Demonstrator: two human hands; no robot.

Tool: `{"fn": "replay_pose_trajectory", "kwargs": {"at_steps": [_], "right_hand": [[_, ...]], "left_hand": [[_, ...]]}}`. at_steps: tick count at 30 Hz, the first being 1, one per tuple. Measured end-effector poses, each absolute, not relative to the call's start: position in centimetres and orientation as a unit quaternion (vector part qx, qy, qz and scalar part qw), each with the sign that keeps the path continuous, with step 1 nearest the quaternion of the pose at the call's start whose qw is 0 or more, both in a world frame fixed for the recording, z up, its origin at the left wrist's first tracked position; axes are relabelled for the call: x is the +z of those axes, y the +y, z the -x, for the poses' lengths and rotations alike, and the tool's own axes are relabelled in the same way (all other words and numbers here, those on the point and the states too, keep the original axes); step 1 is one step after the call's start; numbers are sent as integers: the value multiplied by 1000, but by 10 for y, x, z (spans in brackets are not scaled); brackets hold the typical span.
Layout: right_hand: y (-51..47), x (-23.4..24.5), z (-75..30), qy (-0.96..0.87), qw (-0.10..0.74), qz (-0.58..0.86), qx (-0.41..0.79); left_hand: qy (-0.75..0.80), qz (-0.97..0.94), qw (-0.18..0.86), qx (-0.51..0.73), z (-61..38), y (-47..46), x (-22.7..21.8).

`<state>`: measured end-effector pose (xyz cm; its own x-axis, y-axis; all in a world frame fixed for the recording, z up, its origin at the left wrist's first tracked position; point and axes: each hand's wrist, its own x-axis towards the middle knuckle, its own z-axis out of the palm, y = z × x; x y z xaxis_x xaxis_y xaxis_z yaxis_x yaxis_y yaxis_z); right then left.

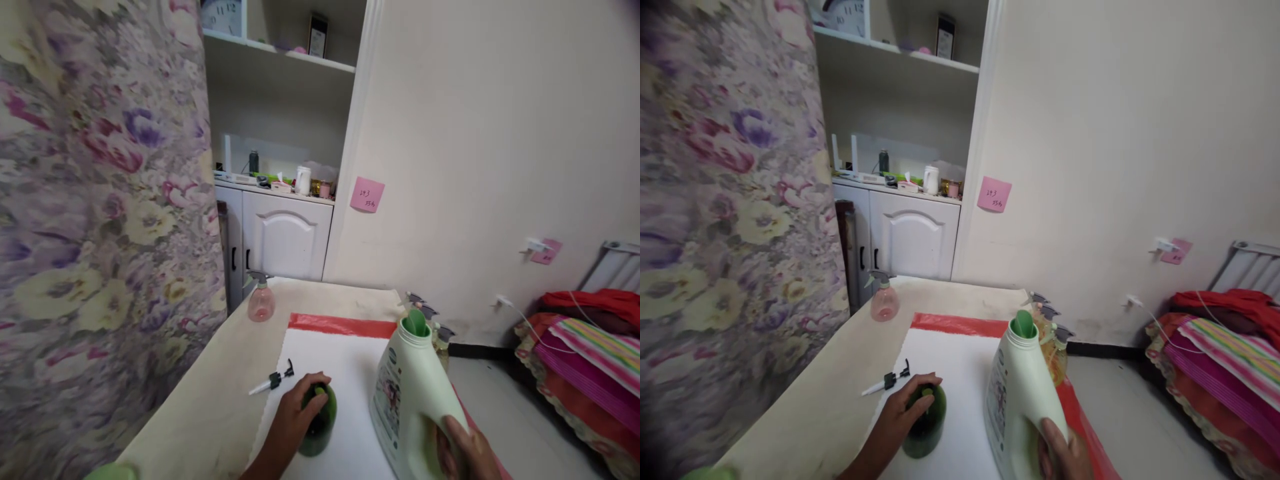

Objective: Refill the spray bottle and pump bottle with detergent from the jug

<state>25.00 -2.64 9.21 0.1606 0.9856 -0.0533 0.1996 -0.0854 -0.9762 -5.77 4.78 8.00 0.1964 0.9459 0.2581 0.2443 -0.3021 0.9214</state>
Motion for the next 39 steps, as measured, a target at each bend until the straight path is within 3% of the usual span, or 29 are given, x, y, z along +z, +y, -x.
{"fn": "replay_pose_trajectory", "kwargs": {"at_steps": [8, 26, 36, 39], "right_hand": [[-32, 140, -253, -520, 438, 616, 399], [-10, 213, -230, -731, 133, 603, 290], [3, 226, -216, -787, 58, 583, 194], [5, 223, -219, -778, 106, 588, 197]], "left_hand": [[433, -649, 413, 471, 54, 46, 85], [405, -598, 460, 516, 54, 44, 78], [396, -584, 475, 527, 54, 45, 73], [397, -585, 474, 525, 54, 45, 74]]}}
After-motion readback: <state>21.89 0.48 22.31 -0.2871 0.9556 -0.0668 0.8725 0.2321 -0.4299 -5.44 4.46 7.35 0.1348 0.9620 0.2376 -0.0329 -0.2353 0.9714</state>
